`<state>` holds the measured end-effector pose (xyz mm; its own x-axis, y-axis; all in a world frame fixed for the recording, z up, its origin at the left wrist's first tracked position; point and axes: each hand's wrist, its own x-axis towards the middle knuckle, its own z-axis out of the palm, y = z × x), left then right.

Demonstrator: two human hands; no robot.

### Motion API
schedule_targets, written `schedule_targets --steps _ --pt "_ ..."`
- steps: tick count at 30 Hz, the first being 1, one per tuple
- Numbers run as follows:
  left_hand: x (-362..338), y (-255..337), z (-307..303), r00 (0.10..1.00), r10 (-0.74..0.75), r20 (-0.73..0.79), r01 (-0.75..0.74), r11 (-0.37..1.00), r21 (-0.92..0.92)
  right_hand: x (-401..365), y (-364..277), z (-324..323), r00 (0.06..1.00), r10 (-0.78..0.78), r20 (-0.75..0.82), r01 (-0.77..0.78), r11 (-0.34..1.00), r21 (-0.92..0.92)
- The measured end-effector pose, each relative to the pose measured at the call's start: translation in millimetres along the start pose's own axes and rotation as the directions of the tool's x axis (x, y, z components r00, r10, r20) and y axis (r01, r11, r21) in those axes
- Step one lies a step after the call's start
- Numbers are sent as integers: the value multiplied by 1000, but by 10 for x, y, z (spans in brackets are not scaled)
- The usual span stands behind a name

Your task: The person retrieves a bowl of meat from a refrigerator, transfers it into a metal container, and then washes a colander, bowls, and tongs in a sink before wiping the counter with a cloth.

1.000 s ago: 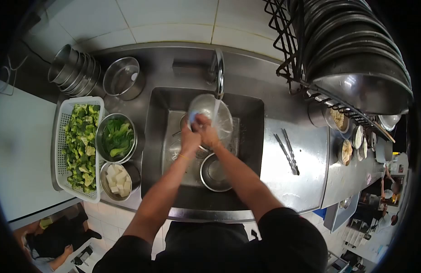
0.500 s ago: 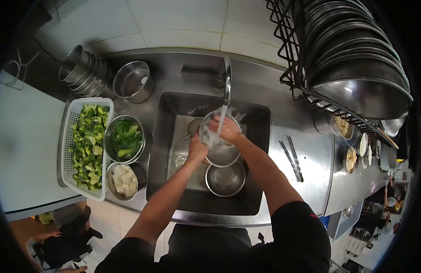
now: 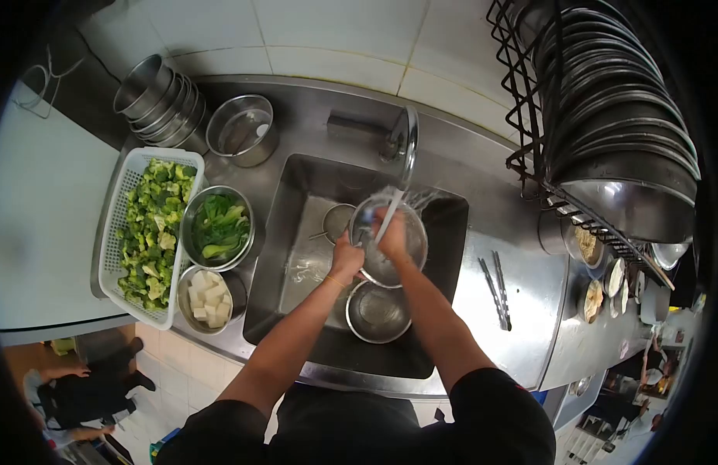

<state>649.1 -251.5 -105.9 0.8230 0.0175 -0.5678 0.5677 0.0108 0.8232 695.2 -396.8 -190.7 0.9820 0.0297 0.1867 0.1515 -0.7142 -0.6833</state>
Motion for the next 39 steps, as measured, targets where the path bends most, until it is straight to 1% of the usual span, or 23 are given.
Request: schedule_targets --steps 1,3,4,7,8,10,12,13,14,15,16,17,19,21,23,25,26,27,28,30,33,35,39 --pt "254 -235 -31 1000 -1 -4 1 1000 -7 -54 -133 -11 1000 -5 6 5 1000 -2" --pt "693 -524 -319 984 151 -97 -122 958 260 -276 -543 -122 867 -14 498 -62 989 134" --pt "178 152 -515 976 87 201 -80 996 -44 -302 -200 -108 730 -203 653 194 977 87" --pt "402 -443 -328 986 106 -129 -100 994 53 -14 279 29 943 -203 265 280 913 -296" --pt "297 -432 -154 874 424 -237 -258 819 513 71 -205 -113 978 -197 70 207 960 -189" --pt "395 -269 -305 940 314 -136 -255 909 329 -112 -312 7 944 -198 265 212 977 -25" --pt "472 -178 -455 969 242 -45 -234 963 134 -231 -105 17 708 -315 632 326 940 104" --pt "482 -271 -540 976 218 3 -216 969 122 -150 64 -52 848 10 530 -72 993 97" --pt "425 -379 -629 982 187 41 -190 975 112 -93 106 0 820 362 442 -460 878 134" --pt "251 -278 -507 975 145 -168 -74 926 370 -6 -52 70 822 318 473 -429 891 147" --pt "498 -562 -436 983 169 -70 -118 881 457 18 -262 52 975 15 220 -20 1000 17" --pt "332 -301 -398 987 156 -28 -138 933 332 -22 -412 54 936 -351 -1 344 917 -203" --pt "227 -27 -501 987 161 2 -159 971 181 -278 -511 209 906 -121 406 78 990 119" --pt "435 -165 -811 1000 -15 7 14 985 170 -483 -430 129 718 -259 646 240 963 120" --pt "270 -98 -961 999 -26 29 20 978 206 -619 -493 32 835 -218 505 130 970 204" --pt "616 -655 -851 891 444 -101 -300 739 603 -478 -793 -93 966 -69 251 -23 938 345" --pt "355 -281 -826 955 290 58 -254 706 661 -284 -1038 -175 987 -4 159 -60 918 393" --pt "556 -491 -684 888 422 181 -407 543 734 -24 -1343 -240 997 -62 39 39 899 436" --pt "562 -482 -484 936 343 79 -275 570 775 250 -1621 -272 998 15 63 -46 855 516" --pt "317 -258 -371 471 592 654 -721 -169 672 852 -2082 -170 995 54 -80 5 794 609" --pt "312 -125 -1 679 228 698 -692 -122 712 1696 -2424 87 923 238 303 -372 342 863" --pt "320 -235 158 327 780 533 -929 162 332 2004 -2531 251 838 305 451 -505 123 855" --pt "170 19 -4 474 642 603 -878 293 378 2222 -2452 474 752 252 609 -626 -15 780"
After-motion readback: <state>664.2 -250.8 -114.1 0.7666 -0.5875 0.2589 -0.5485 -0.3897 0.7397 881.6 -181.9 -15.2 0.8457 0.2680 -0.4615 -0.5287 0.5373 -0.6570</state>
